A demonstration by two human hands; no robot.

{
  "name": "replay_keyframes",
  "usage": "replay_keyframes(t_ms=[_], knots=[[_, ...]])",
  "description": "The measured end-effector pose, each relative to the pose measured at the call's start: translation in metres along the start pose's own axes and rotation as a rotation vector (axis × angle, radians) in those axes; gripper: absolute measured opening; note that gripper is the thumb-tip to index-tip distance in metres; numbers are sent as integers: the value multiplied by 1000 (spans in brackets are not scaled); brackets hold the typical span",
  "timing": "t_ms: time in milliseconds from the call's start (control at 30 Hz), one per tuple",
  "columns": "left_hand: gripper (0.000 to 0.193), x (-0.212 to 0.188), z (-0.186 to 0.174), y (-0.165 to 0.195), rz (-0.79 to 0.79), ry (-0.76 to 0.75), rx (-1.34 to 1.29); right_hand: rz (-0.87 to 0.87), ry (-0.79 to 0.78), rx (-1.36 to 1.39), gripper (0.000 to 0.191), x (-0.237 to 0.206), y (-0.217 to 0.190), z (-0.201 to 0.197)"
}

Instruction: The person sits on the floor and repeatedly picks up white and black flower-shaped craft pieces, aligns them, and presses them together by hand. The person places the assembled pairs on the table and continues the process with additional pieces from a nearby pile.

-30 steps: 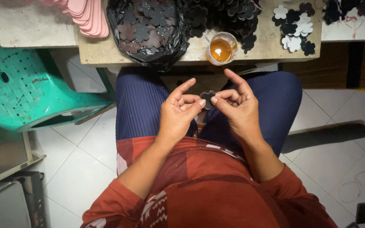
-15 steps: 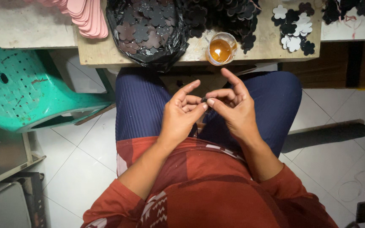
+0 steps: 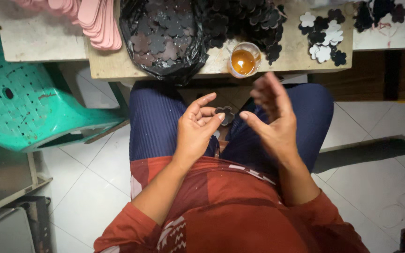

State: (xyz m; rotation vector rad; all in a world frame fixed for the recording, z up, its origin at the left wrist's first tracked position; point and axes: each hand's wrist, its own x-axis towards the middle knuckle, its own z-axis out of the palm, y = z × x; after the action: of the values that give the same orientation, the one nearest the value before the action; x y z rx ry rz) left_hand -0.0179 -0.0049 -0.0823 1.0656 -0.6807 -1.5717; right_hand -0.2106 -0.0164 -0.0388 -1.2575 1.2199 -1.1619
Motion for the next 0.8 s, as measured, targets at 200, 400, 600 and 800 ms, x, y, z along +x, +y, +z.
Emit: replay_keyframes(t_ms=[200,400,600,800], knots=[[51,1,1,-9,14,-61,-19,228,-81,150,78,3,6,18],[47,4,-1,-8,57,-49,56,263,-72,188,74,4,13,16],[43,10,6,-6,17,-54,31,301,-77,226,74,10,16,15],[33,18,2,-11,36,27,81,188,49,207,71,31,13,-6]])
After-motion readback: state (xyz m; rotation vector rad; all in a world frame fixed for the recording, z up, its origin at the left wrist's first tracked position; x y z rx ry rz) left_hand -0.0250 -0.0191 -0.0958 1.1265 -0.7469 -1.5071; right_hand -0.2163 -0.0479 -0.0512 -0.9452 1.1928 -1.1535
